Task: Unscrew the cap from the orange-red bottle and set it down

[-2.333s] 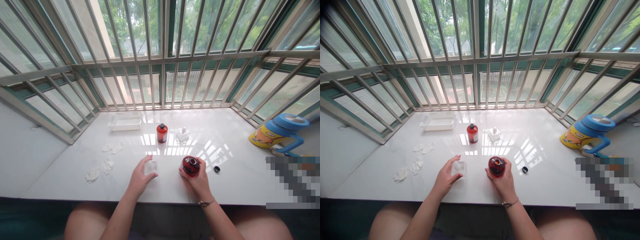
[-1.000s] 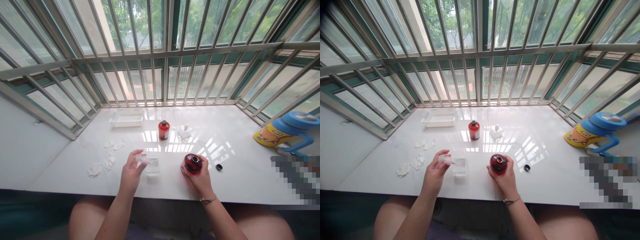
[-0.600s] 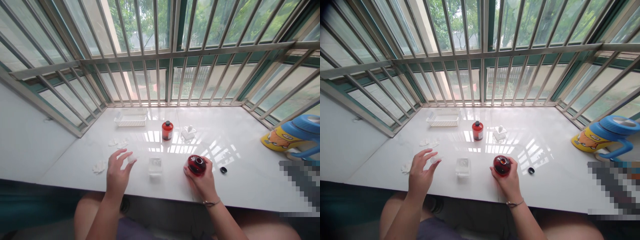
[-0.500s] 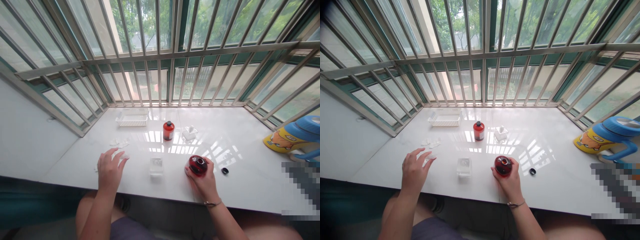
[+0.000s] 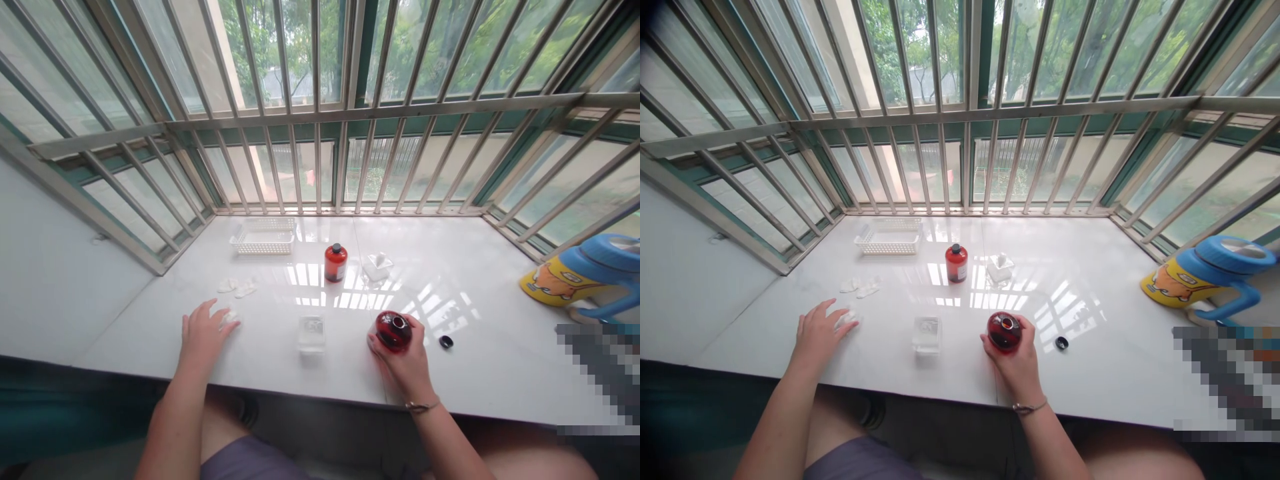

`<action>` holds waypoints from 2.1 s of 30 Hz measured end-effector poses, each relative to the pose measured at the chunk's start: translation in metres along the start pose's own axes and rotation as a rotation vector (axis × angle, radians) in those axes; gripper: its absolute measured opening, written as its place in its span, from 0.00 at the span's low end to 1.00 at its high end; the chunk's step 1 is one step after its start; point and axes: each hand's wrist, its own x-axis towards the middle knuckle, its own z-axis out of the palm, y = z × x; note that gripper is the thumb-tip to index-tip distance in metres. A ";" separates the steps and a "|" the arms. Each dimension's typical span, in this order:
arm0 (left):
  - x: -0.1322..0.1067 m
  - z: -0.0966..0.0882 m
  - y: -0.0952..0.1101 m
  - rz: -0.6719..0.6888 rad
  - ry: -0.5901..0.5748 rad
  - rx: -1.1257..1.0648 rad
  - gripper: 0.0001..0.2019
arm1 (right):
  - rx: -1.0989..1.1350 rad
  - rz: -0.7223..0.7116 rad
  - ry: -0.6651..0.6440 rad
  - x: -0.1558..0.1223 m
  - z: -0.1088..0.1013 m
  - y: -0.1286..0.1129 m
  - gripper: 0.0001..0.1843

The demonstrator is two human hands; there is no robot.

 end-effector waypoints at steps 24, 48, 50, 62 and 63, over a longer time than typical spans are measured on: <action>-0.054 0.002 0.127 0.316 0.113 -0.475 0.21 | 0.008 -0.042 0.002 0.000 0.000 -0.005 0.45; -0.013 -0.044 0.016 0.016 -0.219 0.055 0.14 | 0.019 -0.020 -0.010 -0.001 0.000 -0.004 0.47; -0.003 -0.041 0.007 0.037 -0.163 0.062 0.14 | 0.018 -0.023 -0.014 0.000 0.000 -0.004 0.46; 0.000 -0.012 0.007 0.094 0.011 -0.158 0.20 | 0.021 -0.012 -0.006 -0.001 0.000 -0.006 0.46; -0.004 -0.015 0.018 0.096 0.044 -0.209 0.19 | 0.020 -0.011 -0.004 -0.001 0.000 -0.005 0.46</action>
